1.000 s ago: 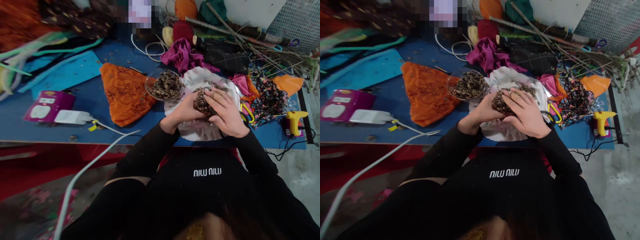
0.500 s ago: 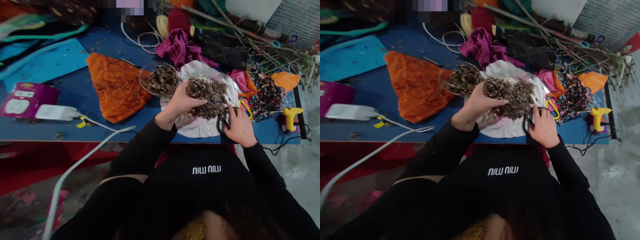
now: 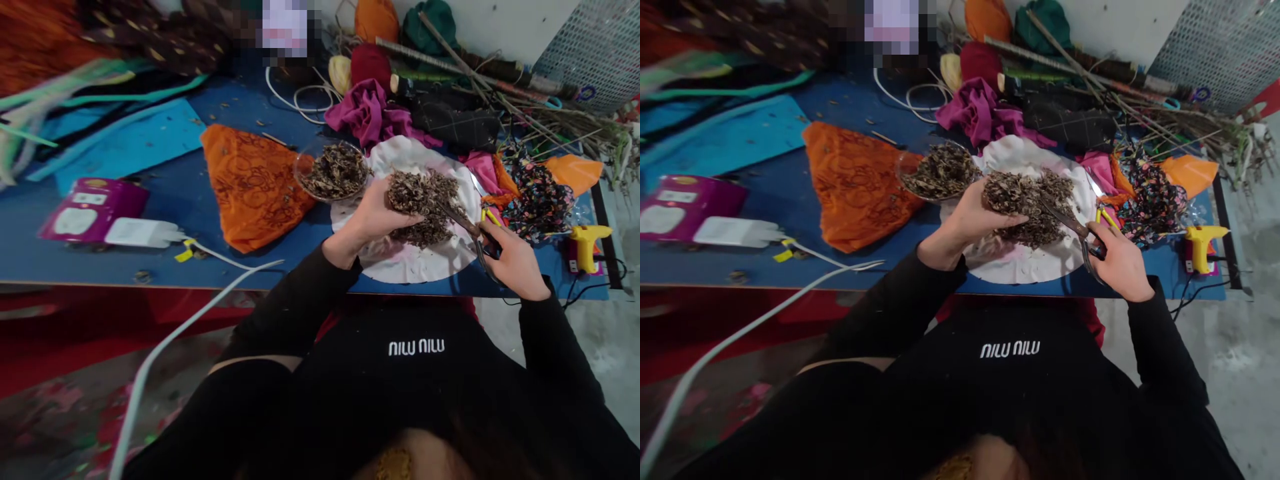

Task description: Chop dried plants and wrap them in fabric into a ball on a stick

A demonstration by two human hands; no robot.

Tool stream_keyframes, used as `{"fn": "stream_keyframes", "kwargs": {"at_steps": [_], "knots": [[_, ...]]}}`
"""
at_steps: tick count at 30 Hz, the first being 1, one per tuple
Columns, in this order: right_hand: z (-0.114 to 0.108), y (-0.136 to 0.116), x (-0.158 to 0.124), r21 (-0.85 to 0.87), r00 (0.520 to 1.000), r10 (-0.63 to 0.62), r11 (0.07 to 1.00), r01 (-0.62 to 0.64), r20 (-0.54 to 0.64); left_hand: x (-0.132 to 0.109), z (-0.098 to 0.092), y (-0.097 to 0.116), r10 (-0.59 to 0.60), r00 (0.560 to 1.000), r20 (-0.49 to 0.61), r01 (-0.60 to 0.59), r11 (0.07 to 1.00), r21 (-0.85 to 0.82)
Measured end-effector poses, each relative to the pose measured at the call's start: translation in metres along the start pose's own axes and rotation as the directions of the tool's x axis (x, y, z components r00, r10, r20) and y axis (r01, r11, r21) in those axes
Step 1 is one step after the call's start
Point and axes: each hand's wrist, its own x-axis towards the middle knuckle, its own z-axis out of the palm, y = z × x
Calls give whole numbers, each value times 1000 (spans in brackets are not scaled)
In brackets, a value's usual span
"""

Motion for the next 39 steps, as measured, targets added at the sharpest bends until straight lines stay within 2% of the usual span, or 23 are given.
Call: {"fn": "stream_keyframes", "kwargs": {"at_steps": [4,7,13,19,23,28,33,39], "knots": [[1,3,2,164,998,-58,985,58,-8,0,-1,-1,-1,1000,-10,1,1000,-8],[3,-4,9,184,992,-127,976,120,27,-1,0,-1,-6,1000,-21,6,1000,18],[10,-27,30,82,987,-150,986,145,55,-6,6,7,-54,996,74,48,995,84],[9,-41,39,-40,979,-146,987,153,145,-9,10,6,-138,987,80,125,981,149],[9,-44,42,-102,968,-141,981,164,206,-10,12,0,-150,987,57,138,975,172],[16,-43,44,-134,963,-135,976,170,234,-8,11,3,-140,987,75,124,973,194],[20,-41,41,-182,965,-109,971,154,237,-5,9,6,-122,989,79,100,964,247],[19,-49,41,-166,977,-131,973,159,168,-8,11,7,-93,989,117,56,956,286]]}}
